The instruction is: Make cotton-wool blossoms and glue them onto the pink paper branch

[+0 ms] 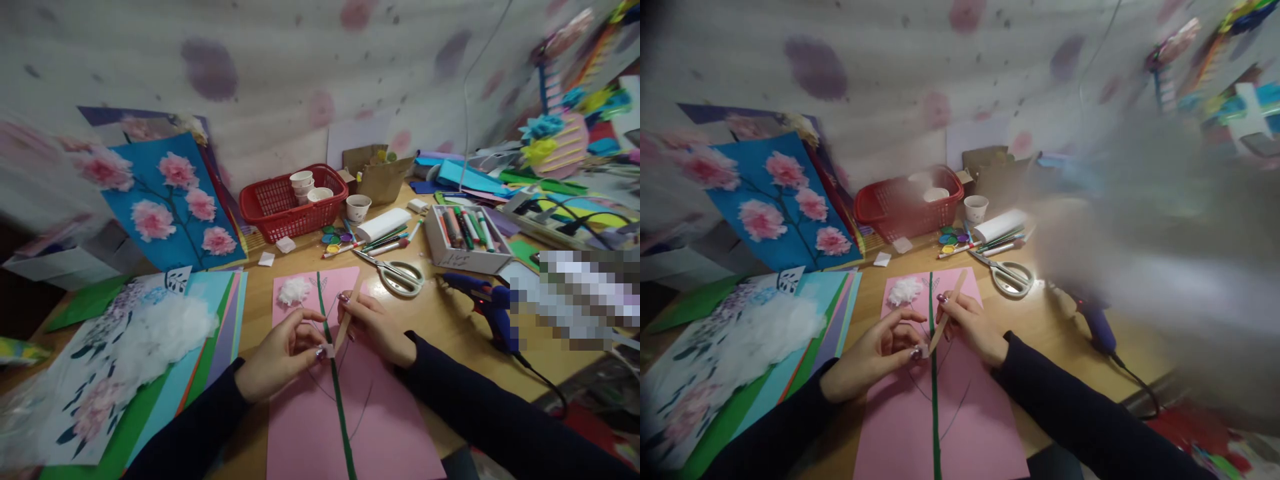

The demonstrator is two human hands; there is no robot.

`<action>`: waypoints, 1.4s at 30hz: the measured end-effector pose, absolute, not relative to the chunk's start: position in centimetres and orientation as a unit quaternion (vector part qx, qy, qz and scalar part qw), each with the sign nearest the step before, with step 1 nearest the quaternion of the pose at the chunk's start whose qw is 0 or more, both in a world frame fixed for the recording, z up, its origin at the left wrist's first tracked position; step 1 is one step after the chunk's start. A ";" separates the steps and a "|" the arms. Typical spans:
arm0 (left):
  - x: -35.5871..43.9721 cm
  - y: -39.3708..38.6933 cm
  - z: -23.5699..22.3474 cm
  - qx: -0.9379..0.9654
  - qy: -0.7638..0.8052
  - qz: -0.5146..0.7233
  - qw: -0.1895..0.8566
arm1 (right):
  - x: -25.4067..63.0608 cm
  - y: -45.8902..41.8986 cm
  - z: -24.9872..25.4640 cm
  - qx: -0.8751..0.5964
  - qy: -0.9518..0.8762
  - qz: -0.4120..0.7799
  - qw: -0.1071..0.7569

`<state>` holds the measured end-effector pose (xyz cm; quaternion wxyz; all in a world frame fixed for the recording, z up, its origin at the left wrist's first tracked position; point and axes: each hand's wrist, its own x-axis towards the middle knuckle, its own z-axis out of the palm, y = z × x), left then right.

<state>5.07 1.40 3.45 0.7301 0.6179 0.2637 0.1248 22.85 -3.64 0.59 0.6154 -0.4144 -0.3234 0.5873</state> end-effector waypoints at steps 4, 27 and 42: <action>5.3 1.0 3.2 0.626 0.253 0.121 0.728 | 22.6 -3.8 0.4 -0.411 -0.347 0.601 0.592; 5.3 2.0 3.8 0.563 0.362 0.131 0.731 | 23.3 -4.2 1.0 -0.445 -0.498 0.477 0.571; 1.3 8.4 5.8 0.670 0.461 0.217 0.540 | 19.6 0.7 1.8 -0.545 -0.593 0.295 0.514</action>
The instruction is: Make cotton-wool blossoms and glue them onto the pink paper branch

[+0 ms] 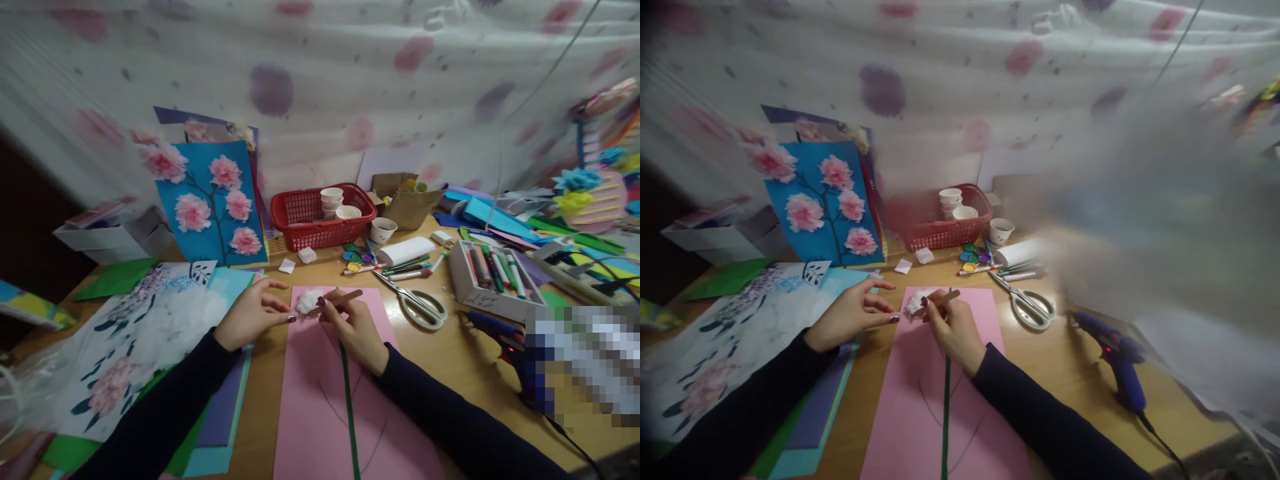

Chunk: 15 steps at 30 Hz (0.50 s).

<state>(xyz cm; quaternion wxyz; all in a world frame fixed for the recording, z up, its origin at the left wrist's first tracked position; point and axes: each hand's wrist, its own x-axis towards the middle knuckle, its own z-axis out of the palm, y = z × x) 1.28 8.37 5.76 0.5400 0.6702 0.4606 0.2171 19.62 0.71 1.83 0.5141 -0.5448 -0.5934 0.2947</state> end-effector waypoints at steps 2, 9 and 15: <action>1.5 8.4 5.4 0.667 0.455 0.210 0.552 | 19.6 0.9 1.3 -0.547 -0.600 0.287 0.508; 2.0 8.5 3.5 0.687 0.412 0.230 0.553 | 20.0 1.4 0.4 -0.552 -0.589 0.301 0.508; 2.7 8.9 2.1 0.735 0.407 0.257 0.478 | 20.2 1.6 -0.2 -0.563 -0.577 0.289 0.516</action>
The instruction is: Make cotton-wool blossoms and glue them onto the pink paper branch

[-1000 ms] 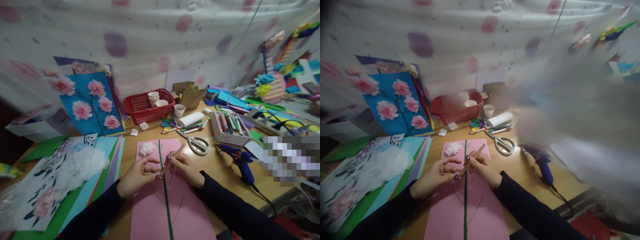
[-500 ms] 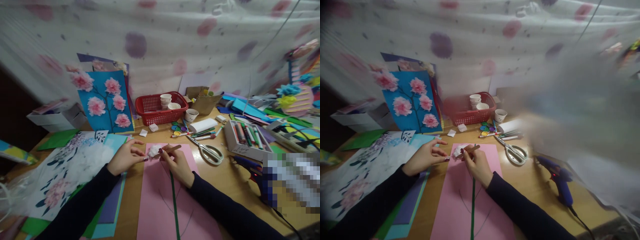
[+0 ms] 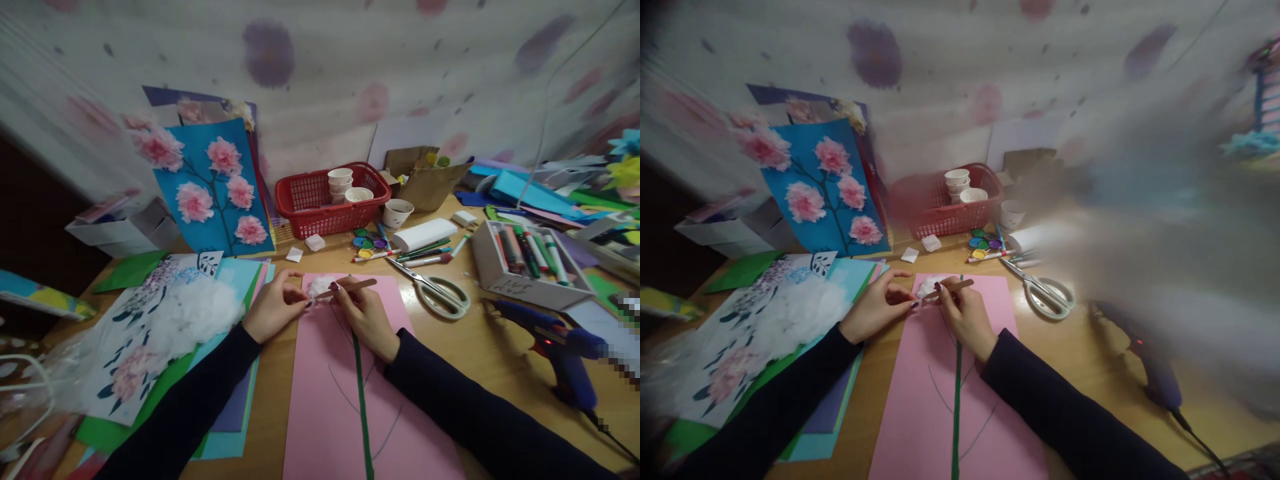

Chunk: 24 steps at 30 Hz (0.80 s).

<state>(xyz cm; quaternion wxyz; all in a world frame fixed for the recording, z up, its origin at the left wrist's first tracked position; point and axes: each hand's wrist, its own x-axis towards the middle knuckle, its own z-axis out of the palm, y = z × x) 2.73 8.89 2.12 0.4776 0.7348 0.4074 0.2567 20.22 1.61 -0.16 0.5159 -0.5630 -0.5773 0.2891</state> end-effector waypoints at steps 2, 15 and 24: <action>2.9 9.0 1.8 0.752 0.404 0.266 0.448 | 20.3 1.6 -0.3 -0.562 -0.569 0.290 0.526; 3.3 9.4 0.7 0.790 0.392 0.286 0.374 | 20.0 0.7 0.2 -0.560 -0.624 0.182 0.514; 3.5 9.2 0.9 0.793 0.397 0.297 0.354 | 19.5 1.3 -0.2 -0.568 -0.683 0.099 0.448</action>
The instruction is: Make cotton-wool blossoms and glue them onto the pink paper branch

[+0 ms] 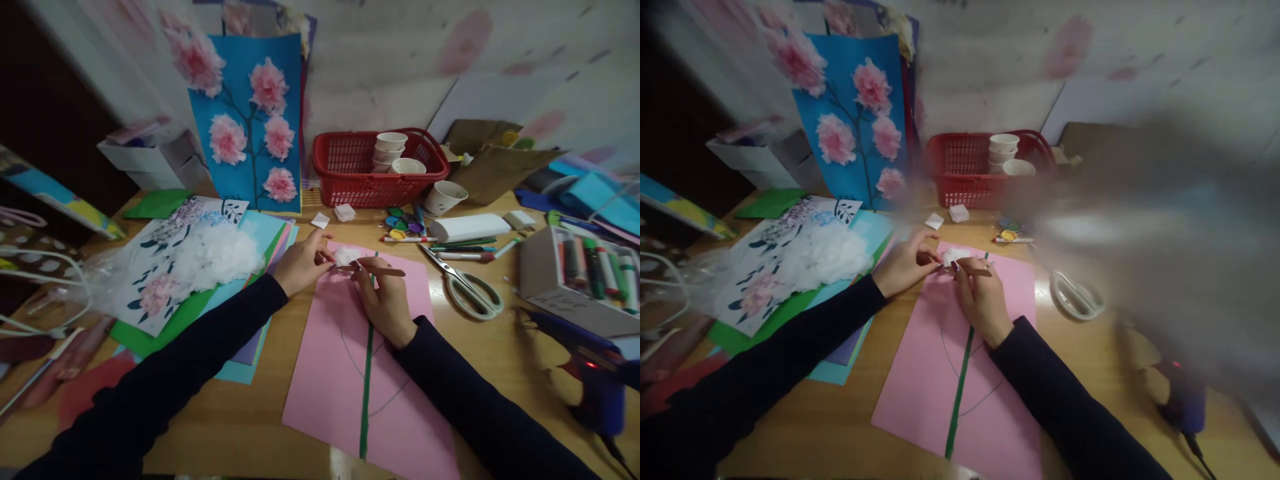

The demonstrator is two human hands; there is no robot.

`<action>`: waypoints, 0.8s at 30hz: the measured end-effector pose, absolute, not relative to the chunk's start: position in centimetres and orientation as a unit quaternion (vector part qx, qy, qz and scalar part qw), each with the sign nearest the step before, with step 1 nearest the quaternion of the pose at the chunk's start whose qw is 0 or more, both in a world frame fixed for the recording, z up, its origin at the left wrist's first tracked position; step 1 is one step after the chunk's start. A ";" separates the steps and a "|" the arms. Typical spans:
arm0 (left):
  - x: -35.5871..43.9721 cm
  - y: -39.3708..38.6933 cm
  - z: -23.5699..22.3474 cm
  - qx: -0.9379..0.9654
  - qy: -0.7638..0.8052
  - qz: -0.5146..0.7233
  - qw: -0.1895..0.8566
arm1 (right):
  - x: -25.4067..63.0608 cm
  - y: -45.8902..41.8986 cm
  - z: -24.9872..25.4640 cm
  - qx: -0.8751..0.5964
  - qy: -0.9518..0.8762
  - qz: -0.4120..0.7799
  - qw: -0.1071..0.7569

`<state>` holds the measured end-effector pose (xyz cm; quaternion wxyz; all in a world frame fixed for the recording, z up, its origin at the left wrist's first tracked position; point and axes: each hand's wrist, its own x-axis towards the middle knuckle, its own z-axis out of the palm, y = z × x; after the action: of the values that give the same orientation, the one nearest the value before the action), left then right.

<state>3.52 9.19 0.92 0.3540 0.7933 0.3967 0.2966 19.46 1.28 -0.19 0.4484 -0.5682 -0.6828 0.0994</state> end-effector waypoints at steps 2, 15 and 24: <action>3.5 9.2 1.0 0.799 0.392 0.297 0.346 | 19.5 1.3 -0.2 -0.569 -0.689 0.089 0.440; 3.4 9.4 1.1 0.821 0.383 0.284 0.315 | 19.4 1.6 -0.3 -0.586 -0.691 0.067 0.419; 3.3 9.3 1.2 0.816 0.386 0.284 0.324 | 19.2 1.5 -0.2 -0.582 -0.692 0.046 0.424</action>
<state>3.32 9.33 1.23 0.3235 0.8158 0.3862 0.2842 19.19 1.51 -0.23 0.4236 -0.5824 -0.6922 0.0463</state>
